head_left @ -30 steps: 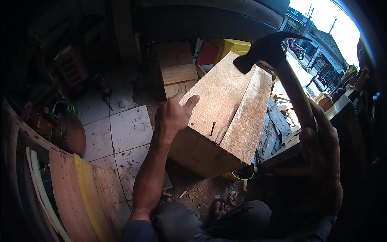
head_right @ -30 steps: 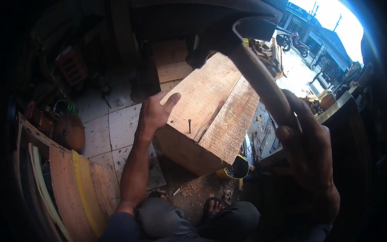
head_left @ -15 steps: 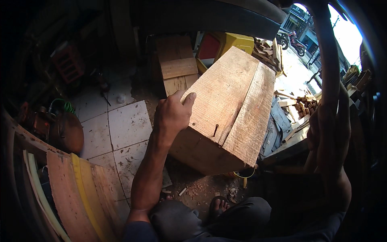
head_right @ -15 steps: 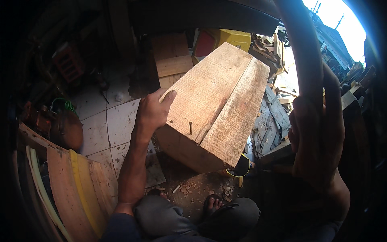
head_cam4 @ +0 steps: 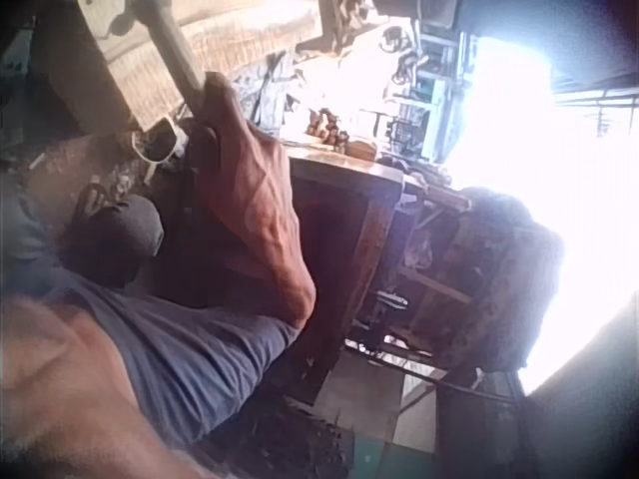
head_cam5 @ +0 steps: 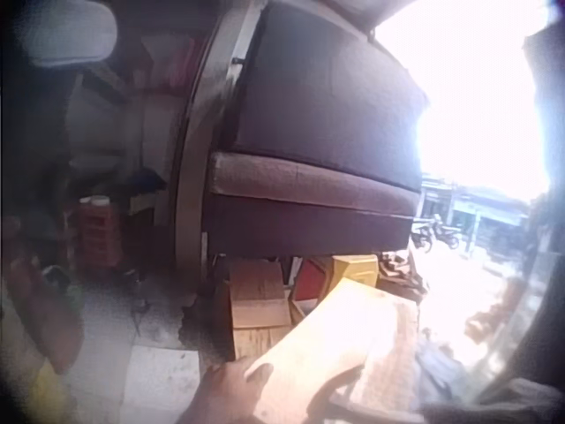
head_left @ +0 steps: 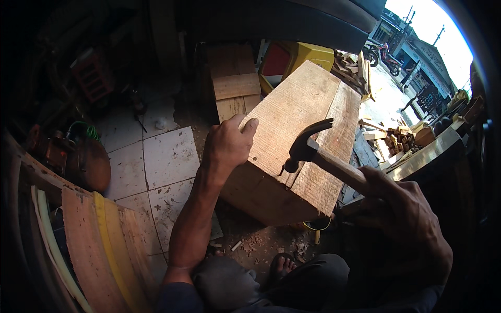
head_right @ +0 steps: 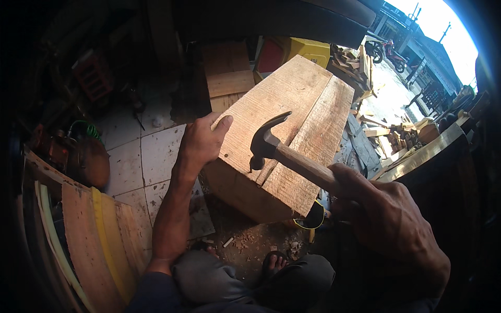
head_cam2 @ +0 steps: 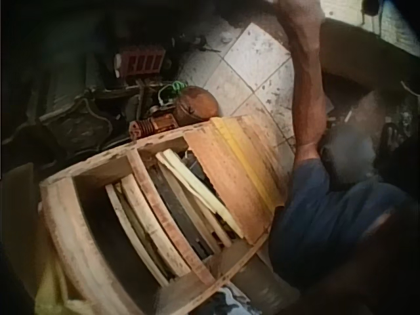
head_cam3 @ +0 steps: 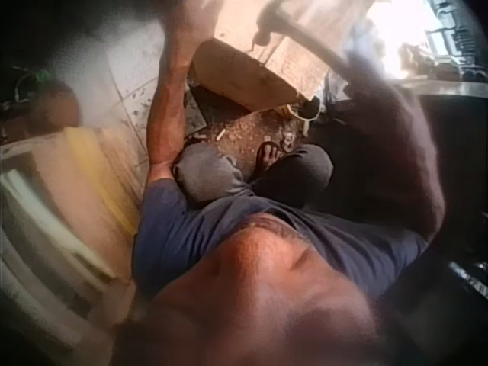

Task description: The person assembles a wooden structure by joining planks with nails and a hammer. They position the pieces, hammer nails into the joints, and later use a chisel to adjust the wood on a workbench.

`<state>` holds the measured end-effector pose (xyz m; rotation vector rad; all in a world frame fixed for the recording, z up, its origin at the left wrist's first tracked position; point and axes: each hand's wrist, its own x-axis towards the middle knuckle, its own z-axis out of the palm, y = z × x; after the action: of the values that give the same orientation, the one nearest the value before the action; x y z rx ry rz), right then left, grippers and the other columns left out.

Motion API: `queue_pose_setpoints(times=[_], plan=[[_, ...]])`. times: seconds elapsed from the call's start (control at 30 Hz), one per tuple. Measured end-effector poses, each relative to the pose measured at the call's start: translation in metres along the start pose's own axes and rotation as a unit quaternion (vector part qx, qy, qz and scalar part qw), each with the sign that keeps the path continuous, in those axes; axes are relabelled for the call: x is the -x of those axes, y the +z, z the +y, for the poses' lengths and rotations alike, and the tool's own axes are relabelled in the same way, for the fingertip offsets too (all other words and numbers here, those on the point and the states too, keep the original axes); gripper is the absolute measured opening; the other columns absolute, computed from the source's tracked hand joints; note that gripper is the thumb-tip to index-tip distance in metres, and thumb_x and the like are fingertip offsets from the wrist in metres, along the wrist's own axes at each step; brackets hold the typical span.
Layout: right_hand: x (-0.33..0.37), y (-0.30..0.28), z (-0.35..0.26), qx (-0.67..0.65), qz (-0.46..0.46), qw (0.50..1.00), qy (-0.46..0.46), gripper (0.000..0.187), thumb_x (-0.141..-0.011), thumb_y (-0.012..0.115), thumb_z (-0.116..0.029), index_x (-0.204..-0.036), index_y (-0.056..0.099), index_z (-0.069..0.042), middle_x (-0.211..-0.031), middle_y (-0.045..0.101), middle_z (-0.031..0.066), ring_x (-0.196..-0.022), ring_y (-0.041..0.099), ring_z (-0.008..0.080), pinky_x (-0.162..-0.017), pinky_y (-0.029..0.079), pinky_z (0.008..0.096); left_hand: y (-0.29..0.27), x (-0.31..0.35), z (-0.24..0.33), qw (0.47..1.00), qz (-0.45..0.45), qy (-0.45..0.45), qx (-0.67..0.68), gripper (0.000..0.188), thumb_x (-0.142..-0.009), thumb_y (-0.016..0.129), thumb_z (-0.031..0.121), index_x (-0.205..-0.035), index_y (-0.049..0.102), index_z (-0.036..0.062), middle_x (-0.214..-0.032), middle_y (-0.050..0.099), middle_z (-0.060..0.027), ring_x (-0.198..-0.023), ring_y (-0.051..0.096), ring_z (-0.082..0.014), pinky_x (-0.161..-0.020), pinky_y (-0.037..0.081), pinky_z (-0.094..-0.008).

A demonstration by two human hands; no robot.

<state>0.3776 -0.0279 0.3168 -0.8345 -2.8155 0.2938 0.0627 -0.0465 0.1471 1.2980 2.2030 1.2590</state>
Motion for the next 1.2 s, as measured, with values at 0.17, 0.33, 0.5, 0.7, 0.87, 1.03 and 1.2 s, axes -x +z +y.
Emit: queue_pose_setpoints(times=[0.17,0.33,0.5,0.7,0.87,1.03,1.2], plan=[[0.001,0.012,-0.018,-0.259,0.267,0.919,0.128,0.050,-0.106,0.054,-0.034,-0.145,0.050,-0.002,-0.064,0.046,-0.0048,-0.054,0.045,-0.0002,-0.043,0.037,0.0233,-0.007,0.001,-0.014,0.999,0.031,0.024,0.007,0.038,-0.102,0.058,0.039,-0.103,0.068,0.0029,-0.086,0.071,-0.0254,-0.089,0.070,-0.0461,-0.076,0.055,-0.0518],[0.008,-0.008,-0.013,0.103,-0.065,0.992,-0.024,0.050,-0.105,0.053,-0.025,-0.148,0.043,-0.001,-0.070,0.051,-0.0009,-0.053,0.050,0.0065,-0.045,0.042,0.0242,0.014,-0.007,0.001,0.997,0.020,0.059,0.038,0.037,-0.102,0.058,0.038,-0.097,0.067,0.0026,-0.080,0.070,-0.0264,-0.085,0.069,-0.0490,-0.073,0.055,-0.0551],[0.016,0.012,0.004,-0.295,0.173,0.939,0.039,0.052,-0.100,0.061,-0.020,-0.148,0.045,-0.008,-0.075,0.062,0.0080,-0.057,0.062,0.0170,-0.049,0.048,0.0321,-0.008,0.003,-0.016,0.998,0.040,0.038,0.018,0.038,-0.102,0.058,0.039,-0.097,0.067,0.0026,-0.082,0.070,-0.0269,-0.086,0.069,-0.0495,-0.074,0.054,-0.0561],[0.018,-0.003,-0.023,0.105,-0.017,0.994,-0.012,0.047,-0.104,0.057,-0.028,-0.143,0.046,-0.004,-0.071,0.054,0.0008,-0.052,0.051,0.0067,-0.044,0.039,0.0238,0.017,-0.006,-0.002,0.998,0.017,0.048,0.046,0.037,-0.101,0.058,0.039,-0.099,0.067,0.0024,-0.085,0.071,-0.0279,-0.089,0.068,-0.0502,-0.076,0.055,-0.0562],[0.021,0.024,0.001,-0.371,0.136,0.919,0.008,0.056,-0.095,0.067,-0.011,-0.145,0.043,-0.005,-0.088,0.073,0.0205,-0.079,0.077,0.0298,-0.060,0.058,0.0382,-0.001,0.000,-0.010,0.999,0.035,0.031,0.026,0.037,-0.101,0.058,0.038,-0.102,0.068,0.0023,-0.086,0.071,-0.0275,-0.090,0.068,-0.0501,-0.077,0.055,-0.0557],[0.016,0.026,-0.001,-0.023,-0.018,0.999,0.030,0.053,-0.099,0.061,-0.014,-0.147,0.041,-0.002,-0.085,0.073,0.0183,-0.079,0.076,0.0302,-0.063,0.058,0.0400,-0.002,0.003,-0.009,0.998,0.038,0.042,0.026,0.037,-0.101,0.058,0.038,-0.103,0.068,0.0020,-0.087,0.071,-0.0274,-0.090,0.069,-0.0499,-0.077,0.055,-0.0546],[0.026,0.049,0.005,-0.081,0.079,0.993,0.042,0.049,-0.105,0.052,-0.020,-0.149,0.038,-0.002,-0.068,0.057,0.0060,-0.060,0.064,0.0160,-0.054,0.052,0.0342,-0.001,-0.001,-0.007,0.998,0.035,0.045,0.026,0.036,-0.101,0.058,0.037,-0.102,0.067,0.0022,-0.088,0.071,-0.0273,-0.090,0.069,-0.0498,-0.078,0.055,-0.0548]])
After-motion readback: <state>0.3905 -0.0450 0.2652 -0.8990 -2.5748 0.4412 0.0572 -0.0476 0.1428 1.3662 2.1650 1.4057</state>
